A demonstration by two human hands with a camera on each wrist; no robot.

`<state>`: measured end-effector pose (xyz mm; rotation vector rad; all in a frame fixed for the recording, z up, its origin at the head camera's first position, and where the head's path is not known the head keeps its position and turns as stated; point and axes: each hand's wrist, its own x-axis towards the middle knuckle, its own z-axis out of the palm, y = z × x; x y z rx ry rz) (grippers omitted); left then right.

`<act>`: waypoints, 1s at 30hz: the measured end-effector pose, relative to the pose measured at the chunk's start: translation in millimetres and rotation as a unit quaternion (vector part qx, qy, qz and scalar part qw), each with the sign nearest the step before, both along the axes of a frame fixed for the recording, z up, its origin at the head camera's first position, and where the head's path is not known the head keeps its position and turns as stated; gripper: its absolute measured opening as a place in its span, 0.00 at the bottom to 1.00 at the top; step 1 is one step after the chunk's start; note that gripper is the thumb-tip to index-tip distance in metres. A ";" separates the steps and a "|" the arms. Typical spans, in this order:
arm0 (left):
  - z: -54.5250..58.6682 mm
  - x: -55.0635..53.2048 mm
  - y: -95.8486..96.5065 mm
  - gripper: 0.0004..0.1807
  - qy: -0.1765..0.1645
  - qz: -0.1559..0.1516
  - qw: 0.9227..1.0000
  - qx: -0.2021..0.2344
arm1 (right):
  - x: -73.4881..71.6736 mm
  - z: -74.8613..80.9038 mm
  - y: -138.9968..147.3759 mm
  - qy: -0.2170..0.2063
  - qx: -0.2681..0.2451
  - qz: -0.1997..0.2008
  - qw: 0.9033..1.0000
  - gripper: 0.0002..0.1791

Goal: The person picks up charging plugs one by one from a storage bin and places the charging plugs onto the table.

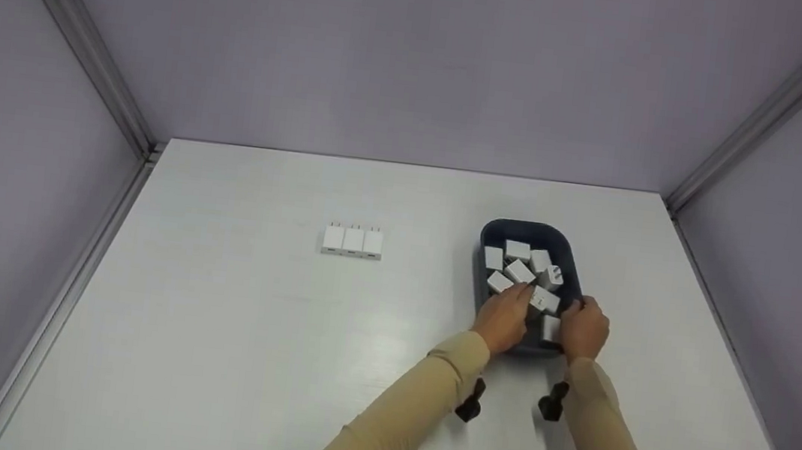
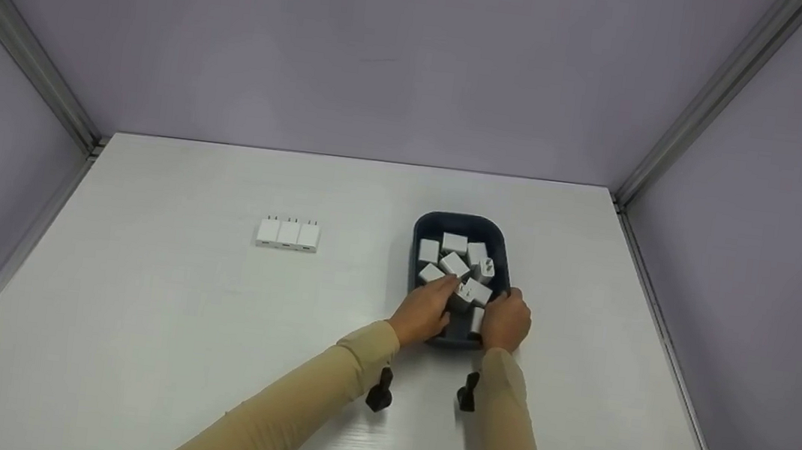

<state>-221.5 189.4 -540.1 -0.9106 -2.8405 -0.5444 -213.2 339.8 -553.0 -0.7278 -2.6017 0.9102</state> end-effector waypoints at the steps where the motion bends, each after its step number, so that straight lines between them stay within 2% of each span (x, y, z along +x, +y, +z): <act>1: 0.0 -0.3 0.1 0.29 0.002 -0.007 1.000 -0.012 | -0.1 -0.2 -0.2 -0.001 -0.002 -0.001 1.000 0.20; 5: 0.6 -1.5 -0.2 0.30 0.012 -0.035 0.998 -0.051 | -0.1 0.3 -0.1 -0.003 -0.007 -0.001 1.000 0.21; 10: -2.6 -2.2 -0.7 0.29 0.034 -0.045 0.996 -0.070 | 0.2 1.2 -1.2 -0.005 -0.012 -0.001 1.000 0.21; 13: -4.4 -2.2 -0.7 0.28 0.033 -0.034 0.997 -0.066 | 0.7 1.1 -2.5 -0.003 -0.012 0.002 1.000 0.20; 17: -4.8 -2.3 0.5 0.28 0.010 -0.017 0.998 -0.052 | 1.4 0.7 -3.1 -0.002 -0.012 0.005 1.000 0.20; 20: -4.5 -2.2 1.6 0.27 0.007 -0.007 0.998 -0.058 | 1.4 0.6 -2.7 -0.002 -0.014 0.004 1.000 0.21; 24: -3.5 -0.4 1.7 0.22 0.030 0.005 0.997 -0.064 | 0.6 -0.6 -1.9 0.002 -0.014 0.005 1.000 0.21; 30: -2.9 2.1 3.1 0.16 0.051 0.032 0.998 -0.031 | 0.2 0.0 -0.5 -0.002 -0.002 0.004 1.000 0.21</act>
